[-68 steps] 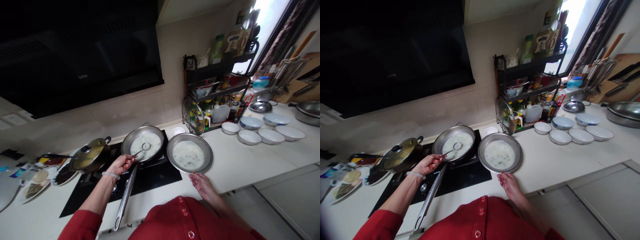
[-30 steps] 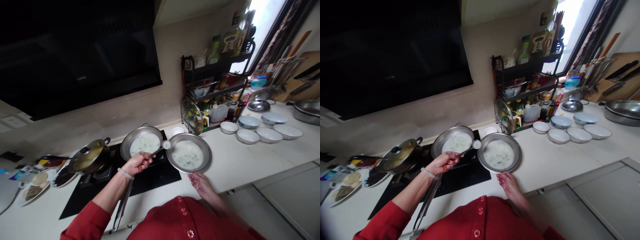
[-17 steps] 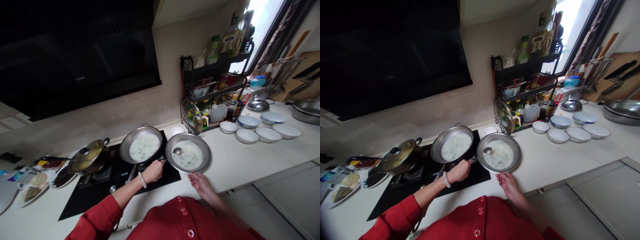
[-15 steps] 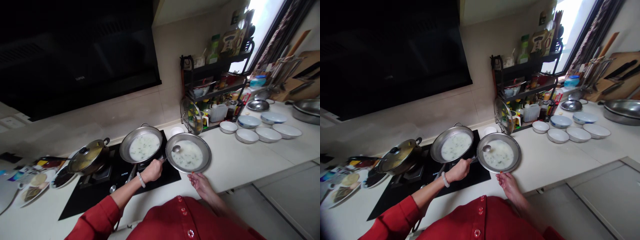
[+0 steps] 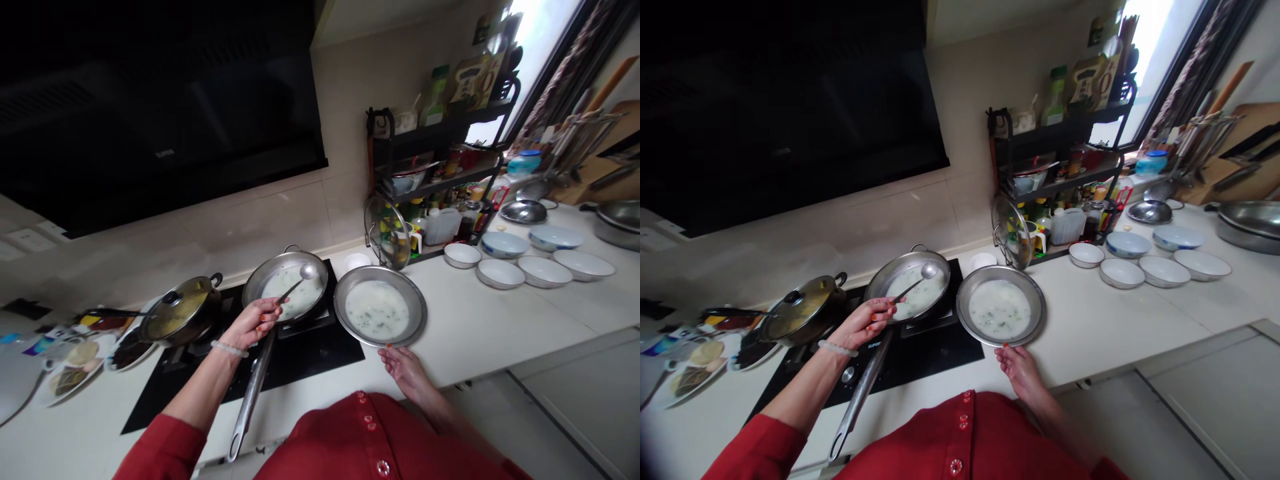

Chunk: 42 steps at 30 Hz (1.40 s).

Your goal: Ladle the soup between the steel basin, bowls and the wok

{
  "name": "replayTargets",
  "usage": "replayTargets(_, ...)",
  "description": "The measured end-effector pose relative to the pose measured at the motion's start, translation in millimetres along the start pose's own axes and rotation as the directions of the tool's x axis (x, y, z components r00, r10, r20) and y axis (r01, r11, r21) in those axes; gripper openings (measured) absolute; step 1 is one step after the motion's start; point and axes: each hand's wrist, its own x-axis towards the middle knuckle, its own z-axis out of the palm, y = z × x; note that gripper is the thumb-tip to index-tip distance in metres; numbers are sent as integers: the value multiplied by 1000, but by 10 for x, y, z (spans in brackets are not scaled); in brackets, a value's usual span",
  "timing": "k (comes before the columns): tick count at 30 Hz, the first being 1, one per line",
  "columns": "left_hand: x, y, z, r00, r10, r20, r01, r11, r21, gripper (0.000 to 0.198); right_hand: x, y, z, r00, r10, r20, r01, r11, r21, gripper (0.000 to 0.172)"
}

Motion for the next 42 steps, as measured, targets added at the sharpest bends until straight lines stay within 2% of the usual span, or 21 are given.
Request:
replayTargets(5,141,-64,-207,973,39,-227,12,976,217,7,-8,-17,2,1000,1,4,-1,1000,-14,26)
replayTargets(9,265,-181,-206,951,56,-304,38,954,296,7,-10,-16,2,1000,-8,3,8,1000,-26,25)
replayTargets(16,439,-261,-138,960,-24,-280,91,969,228,13,-51,-45,43,1000,-9,1,9,1000,-16,25)
replayTargets(26,349,-45,-224,969,-219,-117,206,972,-112,21,-33,-13,33,1000,-21,-12,21,1000,-7,26)
replayTargets(34,231,57,-253,960,-268,-85,232,926,-299,26,-19,-3,12,1000,-22,4,22,1000,-12,26)
replayTargets(42,170,78,-224,959,-263,-104,220,926,-306,25,-21,-9,18,1000,-10,7,10,1000,-3,26)
